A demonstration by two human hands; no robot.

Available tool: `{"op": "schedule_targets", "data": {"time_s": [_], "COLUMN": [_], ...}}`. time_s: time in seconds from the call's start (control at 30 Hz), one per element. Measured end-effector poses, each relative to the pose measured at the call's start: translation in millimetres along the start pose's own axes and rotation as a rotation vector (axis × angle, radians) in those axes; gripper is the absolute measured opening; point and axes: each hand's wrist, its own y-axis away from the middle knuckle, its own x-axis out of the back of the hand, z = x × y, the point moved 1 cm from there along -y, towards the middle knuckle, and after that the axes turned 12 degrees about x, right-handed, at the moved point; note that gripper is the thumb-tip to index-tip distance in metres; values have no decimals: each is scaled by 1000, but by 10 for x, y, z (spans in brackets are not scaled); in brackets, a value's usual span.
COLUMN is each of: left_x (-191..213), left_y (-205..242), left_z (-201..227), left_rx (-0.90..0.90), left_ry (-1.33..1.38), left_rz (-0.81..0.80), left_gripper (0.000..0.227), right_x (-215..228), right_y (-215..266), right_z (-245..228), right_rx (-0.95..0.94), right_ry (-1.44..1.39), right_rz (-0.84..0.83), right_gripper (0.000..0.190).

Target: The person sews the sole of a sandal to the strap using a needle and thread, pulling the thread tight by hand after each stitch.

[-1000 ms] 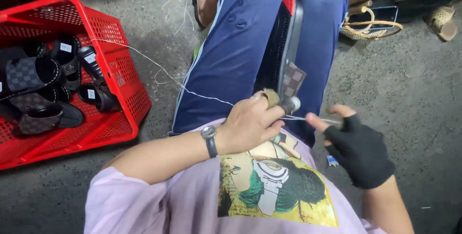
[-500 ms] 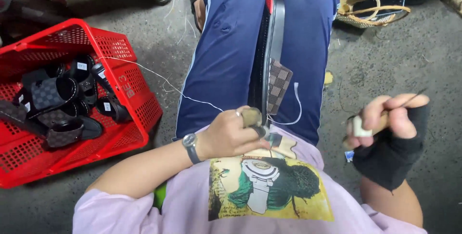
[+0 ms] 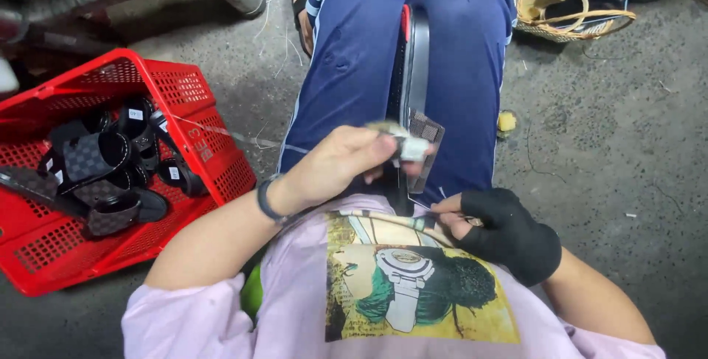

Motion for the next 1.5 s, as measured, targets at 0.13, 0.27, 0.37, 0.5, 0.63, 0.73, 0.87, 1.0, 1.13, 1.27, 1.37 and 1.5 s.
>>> {"op": "schedule_targets", "data": {"time_s": [0.13,0.27,0.37,0.5,0.63,0.73,0.87,1.0,1.13,1.27,1.37,1.5], "left_x": [137,289,708,514,103,25,20,-44,-73,-30,10,-99], "left_y": [-555,-702,-319,94,259,318,255,172,145,145,136,103], "left_z": [-262,-266,237,164,-366,-627,-733,-827,-808,-996,-1054,-861], "left_rx": [43,30,-379,-448,-300,-191,-170,-236,-308,-341,-375,-409], "left_ry": [335,582,-497,-1132,-872,-861,-809,-779,-774,-716,-728,-774], "left_rz": [81,174,237,593,210,192,189,212,244,264,271,307], "left_gripper": [34,46,34,26,68,65,61,60,59,58,60,62], "right_x": [-88,-84,70,53,71,61,94,86,94,-17,-200,-108], "right_y": [-222,-226,-166,31,-26,-51,-136,-100,-110,-37,-34,-83], "right_z": [121,183,74,121,-39,-132,-333,-293,-143,350,642,410], "right_rx": [49,91,626,697,557,507,539,455,443,403,512,550], "right_ry": [-80,8,144,539,749,774,855,905,951,769,526,550], "right_rz": [-14,-18,-146,-142,-251,-315,-361,-493,-511,-451,-295,-253], "right_gripper": [14,13,25,49,55,54,44,57,63,83,80,75]}}
